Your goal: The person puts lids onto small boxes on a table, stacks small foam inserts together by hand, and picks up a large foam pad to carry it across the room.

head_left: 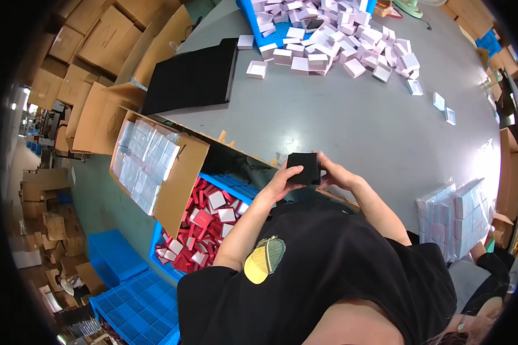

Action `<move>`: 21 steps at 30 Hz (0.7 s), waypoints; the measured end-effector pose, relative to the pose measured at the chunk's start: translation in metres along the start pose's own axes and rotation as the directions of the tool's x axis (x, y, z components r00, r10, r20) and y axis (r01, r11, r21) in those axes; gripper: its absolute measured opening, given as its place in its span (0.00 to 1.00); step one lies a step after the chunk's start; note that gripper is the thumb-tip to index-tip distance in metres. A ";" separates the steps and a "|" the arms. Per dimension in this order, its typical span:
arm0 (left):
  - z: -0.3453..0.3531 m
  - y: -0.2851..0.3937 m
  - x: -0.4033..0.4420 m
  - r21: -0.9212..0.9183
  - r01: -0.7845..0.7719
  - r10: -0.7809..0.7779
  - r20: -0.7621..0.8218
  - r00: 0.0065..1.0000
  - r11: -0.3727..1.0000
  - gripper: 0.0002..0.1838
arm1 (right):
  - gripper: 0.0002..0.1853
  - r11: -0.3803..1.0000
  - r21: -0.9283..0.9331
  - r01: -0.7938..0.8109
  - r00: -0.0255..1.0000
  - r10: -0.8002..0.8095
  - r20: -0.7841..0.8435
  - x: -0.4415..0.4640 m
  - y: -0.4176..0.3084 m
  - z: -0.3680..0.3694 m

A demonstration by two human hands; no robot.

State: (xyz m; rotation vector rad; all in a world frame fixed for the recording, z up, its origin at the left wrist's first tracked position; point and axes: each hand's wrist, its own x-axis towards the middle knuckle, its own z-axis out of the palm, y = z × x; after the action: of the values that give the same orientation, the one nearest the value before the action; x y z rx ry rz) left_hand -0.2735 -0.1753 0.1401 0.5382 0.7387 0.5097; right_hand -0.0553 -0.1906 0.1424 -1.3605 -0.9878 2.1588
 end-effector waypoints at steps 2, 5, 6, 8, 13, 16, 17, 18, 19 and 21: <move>-0.017 -0.004 -0.010 -0.048 -0.025 0.023 -0.040 0.999 0.999 0.31 | 0.52 0.900 -0.404 -0.166 0.986 0.161 -0.046 -0.002 -0.035 0.022; -0.044 -0.010 -0.020 -0.090 -0.027 0.019 -0.088 0.996 0.996 0.28 | 0.54 0.766 -0.639 -0.064 0.997 0.079 -0.005 0.033 -0.028 0.028; -0.045 -0.010 -0.025 -0.067 -0.058 0.049 -0.128 0.991 0.996 0.29 | 0.52 0.722 -0.692 -0.018 0.999 0.043 0.020 0.043 -0.027 0.031; -0.045 -0.009 -0.031 -0.011 -0.113 0.109 -0.199 0.974 0.994 0.31 | 0.55 0.865 -0.501 0.031 0.999 -0.007 0.050 0.054 -0.027 0.044; -0.054 0.009 -0.040 0.341 -0.219 0.332 -0.323 0.886 0.914 0.52 | 0.52 0.975 0.171 0.141 0.982 -0.160 0.101 0.073 -0.009 0.080; -0.068 0.018 -0.038 0.343 -0.213 0.315 -0.277 0.908 0.915 0.51 | 0.46 0.922 0.348 0.172 0.973 -0.214 0.086 0.090 0.000 0.088; -0.075 0.015 -0.035 0.348 -0.220 0.324 -0.277 0.905 0.911 0.52 | 0.45 0.920 0.356 0.163 0.974 -0.208 0.092 0.096 0.000 0.087; -0.082 0.012 -0.031 0.355 -0.228 0.334 -0.275 0.902 0.907 0.52 | 0.43 0.918 0.365 0.155 0.974 -0.204 0.097 0.101 -0.001 0.084; -0.087 0.009 -0.026 0.363 -0.236 0.344 -0.270 0.899 0.901 0.53 | 0.39 0.918 0.358 0.169 0.975 -0.209 0.076 0.105 -0.002 0.082; -0.073 0.033 -0.038 0.282 -0.196 0.280 -0.296 0.913 0.939 0.53 | 0.38 0.887 0.453 0.090 0.988 -0.136 0.070 0.117 0.001 0.071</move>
State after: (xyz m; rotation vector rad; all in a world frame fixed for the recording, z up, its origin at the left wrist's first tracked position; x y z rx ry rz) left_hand -0.3595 -0.1532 0.1339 0.7942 1.0764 0.7555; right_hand -0.1705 -0.1397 0.0896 -0.9573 -0.5300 2.2019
